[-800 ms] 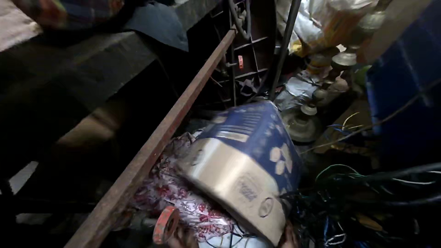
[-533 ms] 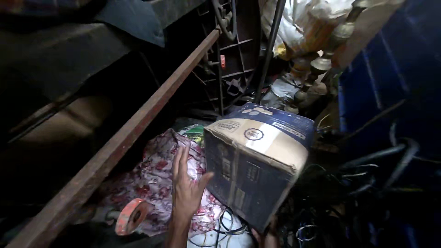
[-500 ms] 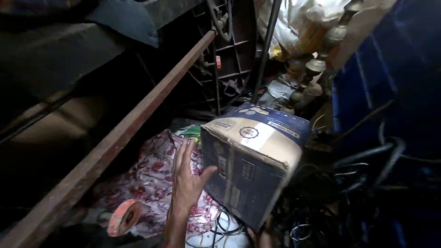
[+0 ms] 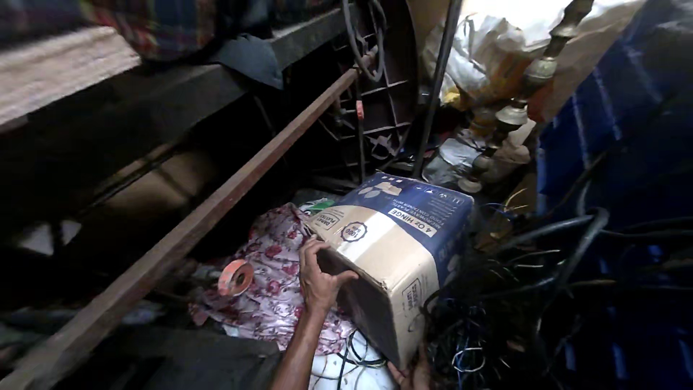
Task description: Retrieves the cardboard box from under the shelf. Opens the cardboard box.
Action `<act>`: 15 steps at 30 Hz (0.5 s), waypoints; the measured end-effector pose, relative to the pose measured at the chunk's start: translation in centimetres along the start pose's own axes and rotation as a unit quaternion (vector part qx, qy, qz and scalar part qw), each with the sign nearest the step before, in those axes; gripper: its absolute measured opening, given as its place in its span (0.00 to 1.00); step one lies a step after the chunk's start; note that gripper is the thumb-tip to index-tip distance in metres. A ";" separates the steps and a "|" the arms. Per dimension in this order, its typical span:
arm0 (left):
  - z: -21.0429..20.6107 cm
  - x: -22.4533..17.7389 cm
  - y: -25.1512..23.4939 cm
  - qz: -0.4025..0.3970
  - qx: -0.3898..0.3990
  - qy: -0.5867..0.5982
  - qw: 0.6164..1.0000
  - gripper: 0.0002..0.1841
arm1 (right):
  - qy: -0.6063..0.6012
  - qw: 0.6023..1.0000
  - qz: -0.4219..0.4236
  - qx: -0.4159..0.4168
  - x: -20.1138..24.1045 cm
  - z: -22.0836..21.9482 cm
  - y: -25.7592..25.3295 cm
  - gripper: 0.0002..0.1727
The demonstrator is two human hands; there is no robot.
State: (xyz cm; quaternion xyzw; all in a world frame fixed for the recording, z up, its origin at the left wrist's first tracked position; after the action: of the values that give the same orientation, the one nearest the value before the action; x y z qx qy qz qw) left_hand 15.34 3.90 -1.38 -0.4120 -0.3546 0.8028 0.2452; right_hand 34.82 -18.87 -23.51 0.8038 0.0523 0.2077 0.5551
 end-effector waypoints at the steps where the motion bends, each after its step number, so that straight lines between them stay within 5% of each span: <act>1: 0.2 0.3 -0.1 -0.013 0.008 -0.009 1.000 0.50 | -0.001 1.000 -0.002 0.004 0.0 0.2 0.0 0.39; 9: 2.1 -0.2 -2.3 -0.050 0.193 -0.048 0.979 0.47 | 0.004 0.999 0.008 0.046 -0.3 1.4 -1.5 0.40; 15: 3.4 -3.9 -0.9 0.063 0.234 0.010 0.970 0.39 | -0.025 0.996 0.041 0.081 -1.0 1.0 -2.9 0.40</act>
State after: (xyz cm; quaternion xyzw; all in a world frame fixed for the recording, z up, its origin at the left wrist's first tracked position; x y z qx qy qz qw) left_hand 14.74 0.55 2.61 -0.3723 -0.1278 0.8731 0.2876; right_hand 34.74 -18.91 -26.72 0.8525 0.0219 0.2054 0.4803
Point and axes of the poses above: each hand's wrist, its own y-axis away from the middle knuckle, its own z-axis out of the back of the hand, x = y × z, the point moved 5 cm from there along -y, towards the middle knuckle, and after that the axes turned 15 degrees about -z, right-handed, at the moved point
